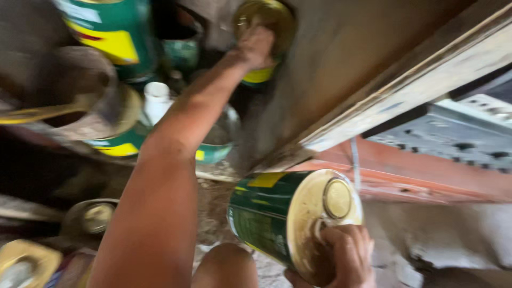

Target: The person sits on the floor, opens a small paint can, pours liquid from a white plastic jug into it, and presses the lid closed. They then carry the can and other paint cans to a corner shelf and stack them with the rest of the paint supply.

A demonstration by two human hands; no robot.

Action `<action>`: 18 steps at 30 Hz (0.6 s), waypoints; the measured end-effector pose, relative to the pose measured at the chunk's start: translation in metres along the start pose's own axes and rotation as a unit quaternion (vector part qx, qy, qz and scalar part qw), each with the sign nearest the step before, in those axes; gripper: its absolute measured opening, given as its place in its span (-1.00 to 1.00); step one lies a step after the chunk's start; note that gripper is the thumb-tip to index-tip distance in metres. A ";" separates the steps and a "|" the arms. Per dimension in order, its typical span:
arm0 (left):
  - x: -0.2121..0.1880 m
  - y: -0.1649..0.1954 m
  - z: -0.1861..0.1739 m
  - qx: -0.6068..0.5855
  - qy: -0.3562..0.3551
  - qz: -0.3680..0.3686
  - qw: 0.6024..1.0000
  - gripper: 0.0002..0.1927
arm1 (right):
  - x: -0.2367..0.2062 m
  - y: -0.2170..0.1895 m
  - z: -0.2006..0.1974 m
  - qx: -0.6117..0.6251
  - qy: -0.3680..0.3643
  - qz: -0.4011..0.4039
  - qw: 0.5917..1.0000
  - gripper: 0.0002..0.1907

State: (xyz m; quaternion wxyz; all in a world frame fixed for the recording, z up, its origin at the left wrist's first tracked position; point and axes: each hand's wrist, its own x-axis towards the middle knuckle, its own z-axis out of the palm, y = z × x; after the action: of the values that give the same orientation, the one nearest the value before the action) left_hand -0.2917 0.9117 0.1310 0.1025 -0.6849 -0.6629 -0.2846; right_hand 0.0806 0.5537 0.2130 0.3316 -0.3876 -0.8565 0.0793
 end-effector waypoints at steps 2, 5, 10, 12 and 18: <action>0.000 -0.010 0.034 0.005 -0.029 0.002 1.000 -0.29 | -0.002 0.012 0.004 -0.027 0.015 0.017 0.999 -0.25; -0.006 -0.022 0.075 0.020 -0.070 0.010 0.997 -0.30 | -0.010 0.031 0.009 -0.065 0.028 0.066 0.995 -0.44; -0.015 -0.031 0.106 0.045 -0.098 -0.008 0.994 -0.27 | -0.022 0.055 0.021 -0.075 0.045 0.092 0.992 -0.70; -0.018 -0.035 0.101 0.041 -0.189 -0.026 0.981 -0.30 | -0.027 0.053 0.015 -0.067 0.033 0.072 0.995 -0.44; -0.045 -0.002 0.042 -0.007 -0.270 -0.064 0.961 0.06 | -0.028 0.051 0.009 -0.049 0.036 0.065 0.996 -0.44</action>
State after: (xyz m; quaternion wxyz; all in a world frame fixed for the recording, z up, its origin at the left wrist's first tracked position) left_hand -0.2810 0.8953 0.0721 -0.1038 -0.6929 -0.7065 -0.0999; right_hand 0.1195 0.5695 0.1722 0.3369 -0.4608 -0.8199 0.0443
